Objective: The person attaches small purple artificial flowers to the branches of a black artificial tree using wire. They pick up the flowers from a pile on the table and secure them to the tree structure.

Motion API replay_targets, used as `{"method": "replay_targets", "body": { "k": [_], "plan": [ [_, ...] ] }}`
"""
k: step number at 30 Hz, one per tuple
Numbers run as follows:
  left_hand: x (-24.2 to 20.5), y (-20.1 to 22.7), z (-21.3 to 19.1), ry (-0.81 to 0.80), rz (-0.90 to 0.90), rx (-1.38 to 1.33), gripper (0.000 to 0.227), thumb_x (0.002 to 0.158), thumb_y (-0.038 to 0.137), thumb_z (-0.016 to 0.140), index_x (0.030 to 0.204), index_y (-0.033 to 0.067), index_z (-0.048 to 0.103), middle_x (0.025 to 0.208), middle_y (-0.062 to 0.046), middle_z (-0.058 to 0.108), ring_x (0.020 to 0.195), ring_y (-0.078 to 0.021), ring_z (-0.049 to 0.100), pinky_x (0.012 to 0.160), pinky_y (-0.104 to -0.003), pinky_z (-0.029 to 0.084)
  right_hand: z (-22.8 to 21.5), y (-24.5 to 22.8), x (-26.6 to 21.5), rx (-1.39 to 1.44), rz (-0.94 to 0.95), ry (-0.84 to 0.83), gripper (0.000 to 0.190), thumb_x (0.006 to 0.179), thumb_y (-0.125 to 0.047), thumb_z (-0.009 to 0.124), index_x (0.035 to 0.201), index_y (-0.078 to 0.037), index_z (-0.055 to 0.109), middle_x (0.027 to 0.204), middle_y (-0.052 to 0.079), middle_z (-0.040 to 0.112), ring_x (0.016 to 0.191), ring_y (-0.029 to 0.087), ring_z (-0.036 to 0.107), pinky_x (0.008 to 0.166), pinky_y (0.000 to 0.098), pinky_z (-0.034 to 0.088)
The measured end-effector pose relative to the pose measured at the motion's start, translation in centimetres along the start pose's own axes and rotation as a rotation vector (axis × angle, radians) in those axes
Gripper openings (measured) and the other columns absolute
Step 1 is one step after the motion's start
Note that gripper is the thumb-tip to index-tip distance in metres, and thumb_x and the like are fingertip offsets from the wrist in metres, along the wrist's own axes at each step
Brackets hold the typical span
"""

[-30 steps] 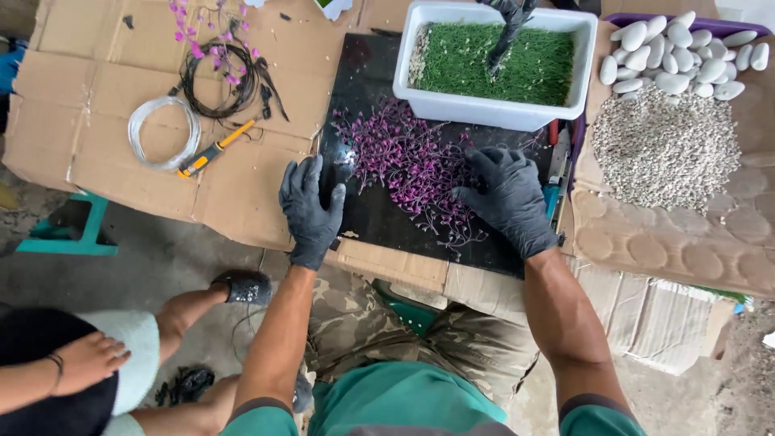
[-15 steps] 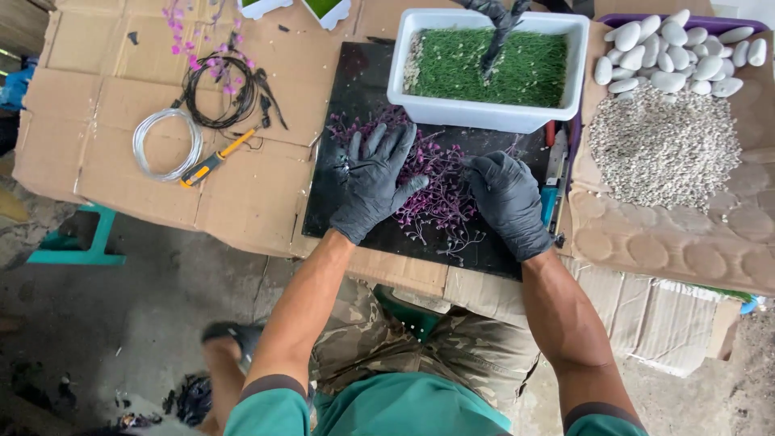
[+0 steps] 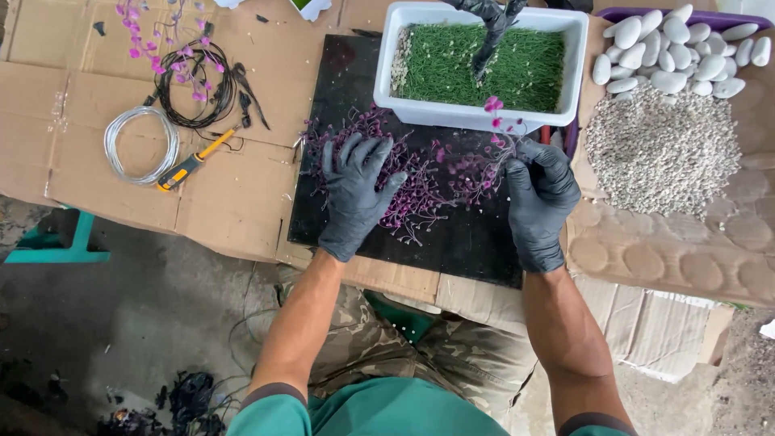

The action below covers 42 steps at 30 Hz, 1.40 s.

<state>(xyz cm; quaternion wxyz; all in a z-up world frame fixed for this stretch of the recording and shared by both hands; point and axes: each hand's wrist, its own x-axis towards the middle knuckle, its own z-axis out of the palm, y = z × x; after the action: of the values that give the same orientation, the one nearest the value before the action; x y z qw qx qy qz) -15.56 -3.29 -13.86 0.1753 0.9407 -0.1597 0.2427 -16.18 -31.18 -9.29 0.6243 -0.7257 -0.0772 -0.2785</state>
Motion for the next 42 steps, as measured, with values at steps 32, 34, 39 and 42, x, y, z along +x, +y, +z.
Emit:
{"method": "replay_targets", "body": {
  "k": [32, 34, 39, 42],
  "plan": [
    [-0.5, 5.5, -4.1, 0.047, -0.318, -0.686, 0.012, 0.093, 0.009, 0.079, 0.105, 0.0110, 0.079, 0.098, -0.007, 0.078, 0.091, -0.0298, 0.073, 0.087, -0.039, 0.057, 2.4, -0.8, 0.0, -0.231, -0.143, -0.347, 0.029, 0.096, -0.003, 0.079, 0.125, -0.003, 0.075, 0.116, 0.021, 0.072, 0.107, 0.045, 0.069, 0.092, 0.0539, 0.056],
    [-0.8, 5.4, -4.0, 0.056, -0.235, -0.602, 0.013, 0.093, 0.011, 0.080, 0.105, 0.0142, 0.079, 0.098, -0.002, 0.077, 0.091, -0.0273, 0.072, 0.088, -0.037, 0.055, 2.4, -0.5, -0.5, -0.314, -0.234, -0.369, 0.031, 0.096, -0.006, 0.078, 0.127, -0.004, 0.075, 0.116, 0.021, 0.071, 0.107, 0.046, 0.068, 0.092, 0.0552, 0.055],
    [-0.5, 5.9, -4.0, 0.051, -0.047, -0.409, 0.008, 0.094, 0.016, 0.079, 0.102, 0.0166, 0.079, 0.094, 0.004, 0.074, 0.089, -0.0246, 0.070, 0.089, -0.037, 0.054, 2.7, 0.4, -1.4, -0.301, -0.330, -0.394, 0.023, 0.096, -0.016, 0.078, 0.117, -0.007, 0.077, 0.107, 0.014, 0.075, 0.087, 0.038, 0.070, 0.076, 0.0490, 0.057],
    [-1.8, 5.3, -2.5, 0.071, -0.025, -0.396, 0.013, 0.094, 0.022, 0.080, 0.106, 0.0219, 0.079, 0.094, 0.005, 0.071, 0.090, -0.0214, 0.068, 0.089, -0.037, 0.052, 2.4, 0.6, -1.4, -0.319, -0.338, -0.418, 0.017, 0.096, -0.017, 0.079, 0.111, -0.010, 0.080, 0.103, 0.010, 0.078, 0.083, 0.034, 0.071, 0.073, 0.0446, 0.057]
  ]
}}
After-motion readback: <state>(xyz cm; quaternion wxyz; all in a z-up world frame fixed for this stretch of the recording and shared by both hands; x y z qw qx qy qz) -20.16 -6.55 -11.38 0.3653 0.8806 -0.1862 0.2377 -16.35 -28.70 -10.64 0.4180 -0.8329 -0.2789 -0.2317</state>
